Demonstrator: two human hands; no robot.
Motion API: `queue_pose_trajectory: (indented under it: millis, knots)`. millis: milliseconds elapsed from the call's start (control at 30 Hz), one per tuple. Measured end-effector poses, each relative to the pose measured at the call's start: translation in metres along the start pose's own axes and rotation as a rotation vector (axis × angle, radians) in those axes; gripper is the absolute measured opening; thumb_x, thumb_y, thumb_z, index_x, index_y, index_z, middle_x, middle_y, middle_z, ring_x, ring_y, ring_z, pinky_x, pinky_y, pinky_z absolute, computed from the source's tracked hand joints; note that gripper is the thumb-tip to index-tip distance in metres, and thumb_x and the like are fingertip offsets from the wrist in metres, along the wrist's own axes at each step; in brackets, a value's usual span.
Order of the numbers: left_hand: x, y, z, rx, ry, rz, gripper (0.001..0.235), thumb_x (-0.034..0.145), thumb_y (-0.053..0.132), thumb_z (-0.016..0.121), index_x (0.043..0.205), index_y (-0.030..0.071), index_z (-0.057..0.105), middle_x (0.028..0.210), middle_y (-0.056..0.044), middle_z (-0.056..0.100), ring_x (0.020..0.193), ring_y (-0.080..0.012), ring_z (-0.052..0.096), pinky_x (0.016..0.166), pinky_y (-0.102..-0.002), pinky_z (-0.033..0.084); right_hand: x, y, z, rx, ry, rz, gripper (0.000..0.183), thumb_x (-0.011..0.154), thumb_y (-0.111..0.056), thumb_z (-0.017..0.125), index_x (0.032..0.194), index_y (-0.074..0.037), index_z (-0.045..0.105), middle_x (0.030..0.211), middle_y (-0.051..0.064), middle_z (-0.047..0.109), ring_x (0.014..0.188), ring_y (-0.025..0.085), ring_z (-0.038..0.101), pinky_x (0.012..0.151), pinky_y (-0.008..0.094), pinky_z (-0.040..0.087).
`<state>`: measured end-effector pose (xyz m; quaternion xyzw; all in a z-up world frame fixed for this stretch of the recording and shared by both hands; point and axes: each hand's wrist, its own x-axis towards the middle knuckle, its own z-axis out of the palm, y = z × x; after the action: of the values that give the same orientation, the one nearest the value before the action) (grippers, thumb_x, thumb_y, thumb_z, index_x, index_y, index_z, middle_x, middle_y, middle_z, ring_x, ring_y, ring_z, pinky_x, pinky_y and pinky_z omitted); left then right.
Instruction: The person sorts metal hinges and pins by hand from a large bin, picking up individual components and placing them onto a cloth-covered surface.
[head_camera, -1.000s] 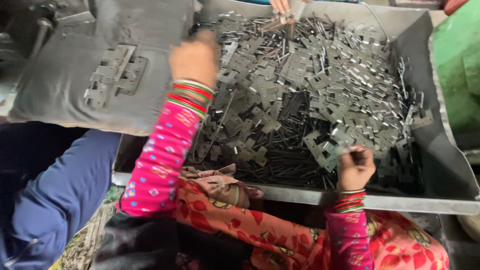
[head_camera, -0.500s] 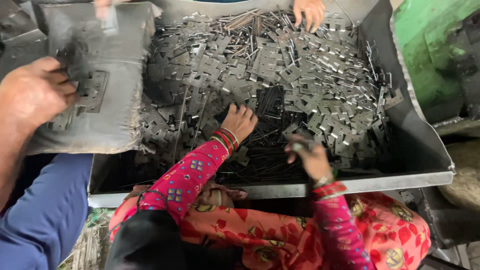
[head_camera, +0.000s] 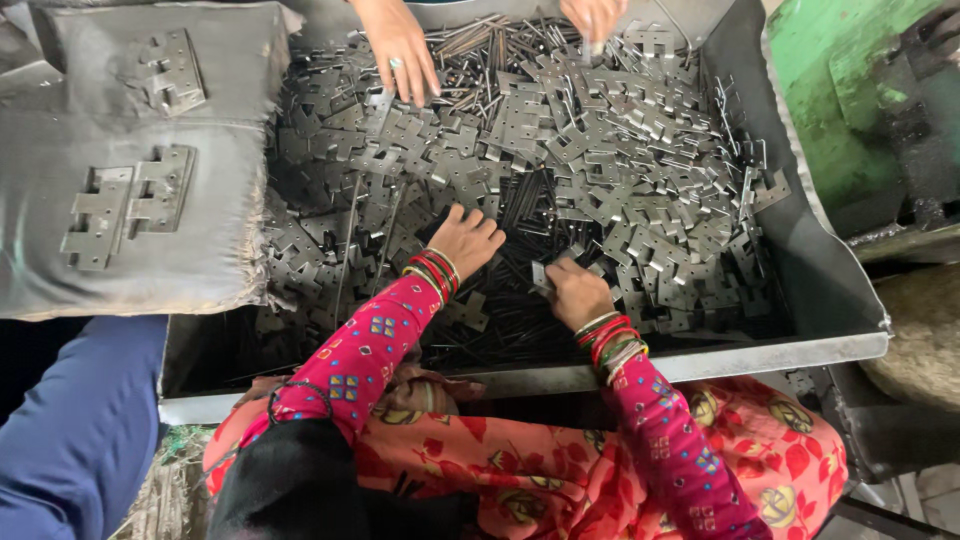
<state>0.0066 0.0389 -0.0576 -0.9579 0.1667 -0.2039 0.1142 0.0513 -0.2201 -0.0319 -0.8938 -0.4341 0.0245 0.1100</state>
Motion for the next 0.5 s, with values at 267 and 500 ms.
queue_pose_trajectory:
  millis: [267,500]
  knots:
    - [0.009,-0.012,-0.034,-0.095,-0.089,-0.118,0.006,0.083,0.02,0.066,0.089,0.018,0.069,0.1,-0.003,0.068,0.107,-0.0268,0.064,0.091,-0.046,0.049,0.023,-0.008,0.043,-0.199,-0.031,0.023,0.014,0.083,-0.016,0.075,0.096,-0.016,0.071,0.098,0.009,0.067,0.083,0.033,0.072,0.076,0.046,0.057]
    - [0.034,-0.042,-0.062,-0.993,0.089,-0.315,0.027,0.081,0.018,0.083,0.094,0.006,0.062,0.084,-0.012,0.073,0.078,-0.0341,0.074,0.066,-0.045,0.059,-0.016,0.025,0.003,0.513,0.288,-0.004,0.025,0.079,-0.014,0.076,0.103,-0.009,0.072,0.103,0.012,0.074,0.088,0.032,0.073,0.075,0.043,0.059]
